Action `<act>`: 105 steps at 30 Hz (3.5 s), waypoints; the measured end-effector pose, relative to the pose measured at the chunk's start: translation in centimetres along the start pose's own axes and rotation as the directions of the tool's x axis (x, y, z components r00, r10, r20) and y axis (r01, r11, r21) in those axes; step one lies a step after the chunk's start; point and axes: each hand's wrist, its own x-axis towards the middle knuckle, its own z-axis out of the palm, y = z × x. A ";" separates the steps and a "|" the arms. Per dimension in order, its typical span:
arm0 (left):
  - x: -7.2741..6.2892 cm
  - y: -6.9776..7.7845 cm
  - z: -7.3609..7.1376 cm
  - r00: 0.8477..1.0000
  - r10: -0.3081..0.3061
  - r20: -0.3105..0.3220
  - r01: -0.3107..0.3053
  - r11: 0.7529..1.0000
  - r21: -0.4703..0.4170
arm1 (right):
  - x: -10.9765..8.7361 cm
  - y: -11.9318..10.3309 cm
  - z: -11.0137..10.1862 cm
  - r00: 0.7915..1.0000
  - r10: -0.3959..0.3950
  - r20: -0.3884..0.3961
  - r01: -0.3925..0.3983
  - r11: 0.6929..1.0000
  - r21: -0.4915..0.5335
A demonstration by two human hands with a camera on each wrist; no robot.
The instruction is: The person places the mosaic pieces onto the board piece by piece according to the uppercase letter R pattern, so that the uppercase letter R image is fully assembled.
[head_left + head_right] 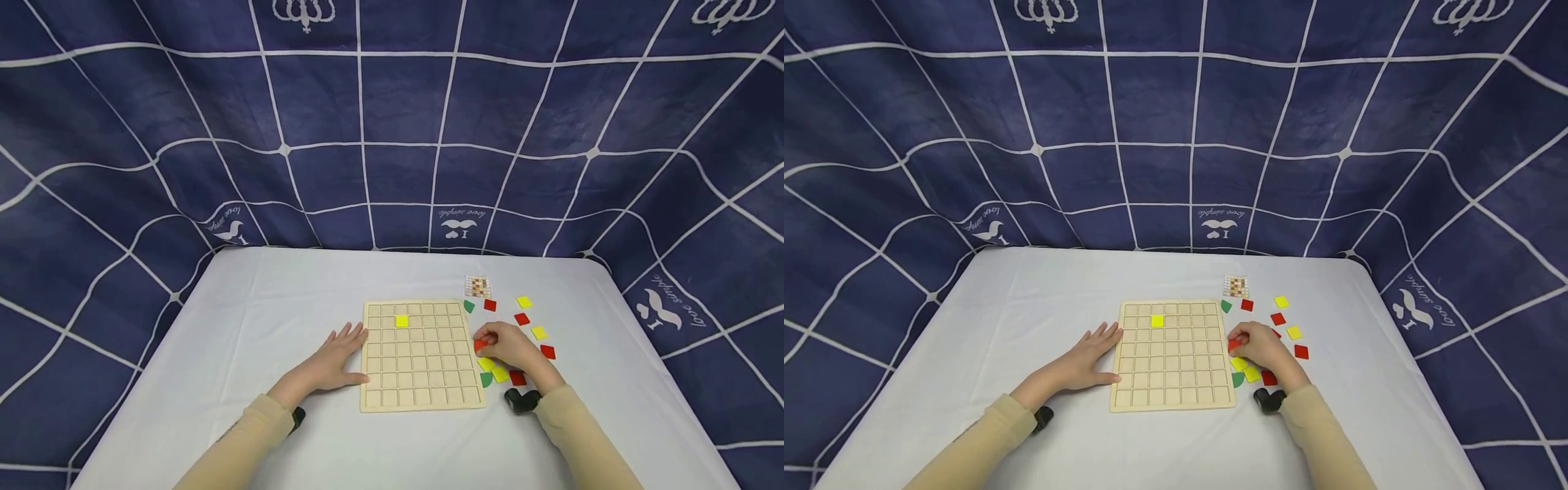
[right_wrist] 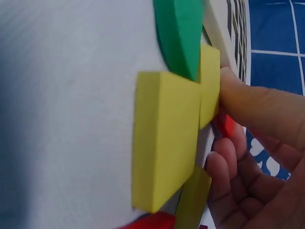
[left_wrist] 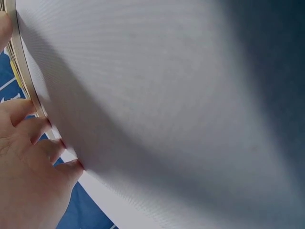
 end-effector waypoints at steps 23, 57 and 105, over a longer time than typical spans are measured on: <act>-0.2 0.2 -0.3 1.000 0.003 0.005 -0.003 1.000 -0.009 | 4.2 -6.4 2.1 0.978 -0.175 -0.113 0.195 0.960 0.203; 0.0 -0.2 -0.1 1.000 0.012 0.015 -0.011 0.999 -0.042 | 6.5 -9.0 5.4 0.961 -0.254 -0.108 0.254 0.967 -0.007; 0.2 -0.5 -0.2 0.999 0.043 0.009 -0.042 0.998 -0.054 | 0.1 3.7 -3.7 0.974 0.172 -0.146 -0.174 0.985 0.004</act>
